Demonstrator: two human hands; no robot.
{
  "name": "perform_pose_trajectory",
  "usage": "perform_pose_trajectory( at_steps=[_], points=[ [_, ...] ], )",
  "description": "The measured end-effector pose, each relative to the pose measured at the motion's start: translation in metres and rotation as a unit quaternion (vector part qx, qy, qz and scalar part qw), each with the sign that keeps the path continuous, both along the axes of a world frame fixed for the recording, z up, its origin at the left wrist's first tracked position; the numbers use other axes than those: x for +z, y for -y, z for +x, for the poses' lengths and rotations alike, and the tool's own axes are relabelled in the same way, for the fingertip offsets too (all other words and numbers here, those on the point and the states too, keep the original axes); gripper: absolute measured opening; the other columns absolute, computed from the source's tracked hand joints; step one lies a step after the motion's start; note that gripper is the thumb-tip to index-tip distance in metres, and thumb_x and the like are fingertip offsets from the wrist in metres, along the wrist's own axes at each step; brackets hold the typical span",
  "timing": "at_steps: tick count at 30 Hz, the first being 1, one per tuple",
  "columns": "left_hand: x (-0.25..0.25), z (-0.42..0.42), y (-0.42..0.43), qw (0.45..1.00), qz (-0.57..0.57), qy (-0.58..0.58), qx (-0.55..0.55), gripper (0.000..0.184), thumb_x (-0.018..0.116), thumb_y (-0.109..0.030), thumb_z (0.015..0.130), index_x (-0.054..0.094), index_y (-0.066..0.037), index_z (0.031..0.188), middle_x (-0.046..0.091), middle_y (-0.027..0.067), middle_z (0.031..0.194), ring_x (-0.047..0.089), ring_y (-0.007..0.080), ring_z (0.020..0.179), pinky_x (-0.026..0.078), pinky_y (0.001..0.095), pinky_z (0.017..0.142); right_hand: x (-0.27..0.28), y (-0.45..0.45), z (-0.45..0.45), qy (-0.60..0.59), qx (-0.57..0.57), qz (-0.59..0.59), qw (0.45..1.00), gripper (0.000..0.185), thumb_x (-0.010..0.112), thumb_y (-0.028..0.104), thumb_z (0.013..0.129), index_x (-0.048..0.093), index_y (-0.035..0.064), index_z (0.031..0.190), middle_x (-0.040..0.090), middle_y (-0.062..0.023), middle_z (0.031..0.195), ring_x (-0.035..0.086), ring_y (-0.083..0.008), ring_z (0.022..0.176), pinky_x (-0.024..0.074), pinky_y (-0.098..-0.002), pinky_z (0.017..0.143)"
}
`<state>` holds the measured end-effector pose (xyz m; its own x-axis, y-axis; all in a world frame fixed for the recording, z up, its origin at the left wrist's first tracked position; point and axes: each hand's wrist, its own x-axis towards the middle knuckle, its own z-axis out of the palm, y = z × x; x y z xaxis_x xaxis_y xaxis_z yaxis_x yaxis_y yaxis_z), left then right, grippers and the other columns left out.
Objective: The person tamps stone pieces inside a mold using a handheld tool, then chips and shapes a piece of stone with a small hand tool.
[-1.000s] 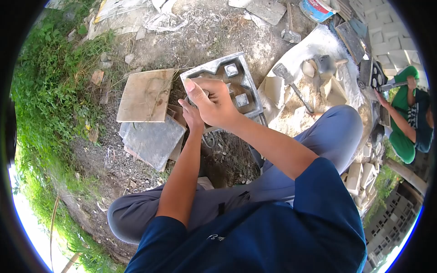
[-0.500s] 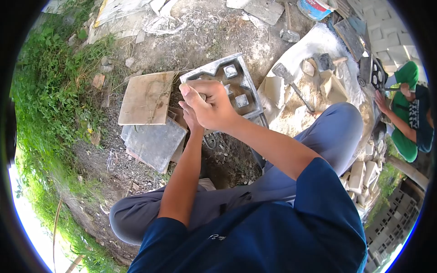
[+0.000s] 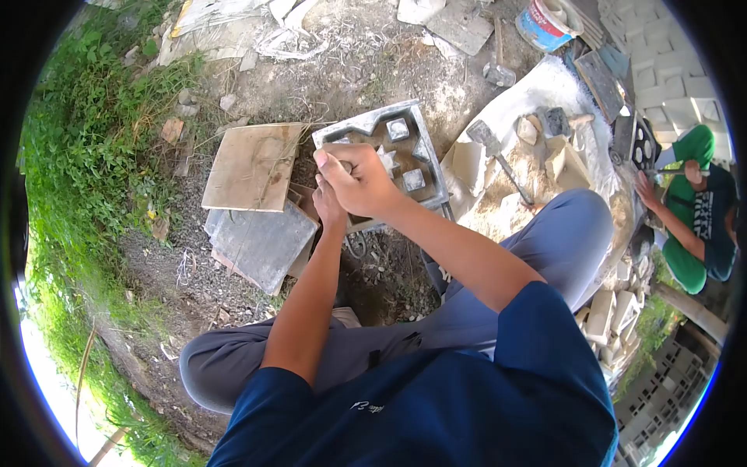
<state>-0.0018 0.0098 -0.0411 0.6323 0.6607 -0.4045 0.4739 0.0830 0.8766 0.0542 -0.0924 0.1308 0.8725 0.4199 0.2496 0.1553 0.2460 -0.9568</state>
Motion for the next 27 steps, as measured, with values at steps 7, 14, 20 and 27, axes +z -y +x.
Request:
perform_pose_trajectory(
  at_steps=[7, 14, 20, 27],
  points=[
    [0.014, -0.005, 0.000, 0.995, 0.080, -0.019, -0.064, 0.063, 0.034, -0.042, 0.108, 0.064, 0.010, 0.090, 0.068, 0.0223, 0.081, 0.061, 0.0343, 0.073, 0.046, 0.0472, 0.072, 0.002, -0.002, -0.006, 0.029, 0.044, -0.058, 0.997, 0.046, 0.051, 0.023, 0.105, 0.044, -0.0012, 0.066, 0.044, -0.0028, 0.057, 0.039, -0.0096, 0.055, 0.0342, -0.0314, 0.050],
    [0.012, -0.003, 0.001, 1.000, 0.030, 0.002, 0.000, 0.063, 0.036, -0.041, 0.108, 0.056, 0.009, 0.076, 0.053, 0.0160, 0.061, 0.047, 0.0288, 0.058, 0.038, 0.0464, 0.060, 0.020, 0.002, -0.004, 0.011, 0.036, -0.009, 0.999, 0.047, 0.052, 0.026, 0.104, 0.049, -0.0019, 0.067, 0.046, -0.0038, 0.056, 0.040, -0.0115, 0.052, 0.0347, -0.0321, 0.049],
    [0.009, 0.001, 0.003, 0.998, 0.062, 0.012, 0.009, 0.059, 0.036, -0.037, 0.108, 0.058, 0.010, 0.081, 0.058, 0.0205, 0.066, 0.051, 0.0355, 0.061, 0.040, 0.0484, 0.063, -0.002, 0.000, -0.004, -0.023, 0.008, -0.076, 0.997, 0.050, 0.054, 0.029, 0.104, 0.049, 0.0010, 0.063, 0.045, -0.0012, 0.053, 0.039, -0.0106, 0.048, 0.0321, -0.0291, 0.046],
    [0.026, 0.001, 0.003, 0.999, 0.051, -0.009, 0.008, 0.054, 0.035, -0.033, 0.108, 0.057, 0.011, 0.085, 0.059, 0.0267, 0.073, 0.057, 0.0441, 0.071, 0.041, 0.0504, 0.070, -0.001, -0.003, -0.002, -0.019, 0.031, -0.030, 0.999, 0.051, 0.048, 0.026, 0.107, 0.042, 0.0017, 0.063, 0.042, -0.0023, 0.057, 0.041, -0.0108, 0.052, 0.0394, -0.0293, 0.045]
  ],
)
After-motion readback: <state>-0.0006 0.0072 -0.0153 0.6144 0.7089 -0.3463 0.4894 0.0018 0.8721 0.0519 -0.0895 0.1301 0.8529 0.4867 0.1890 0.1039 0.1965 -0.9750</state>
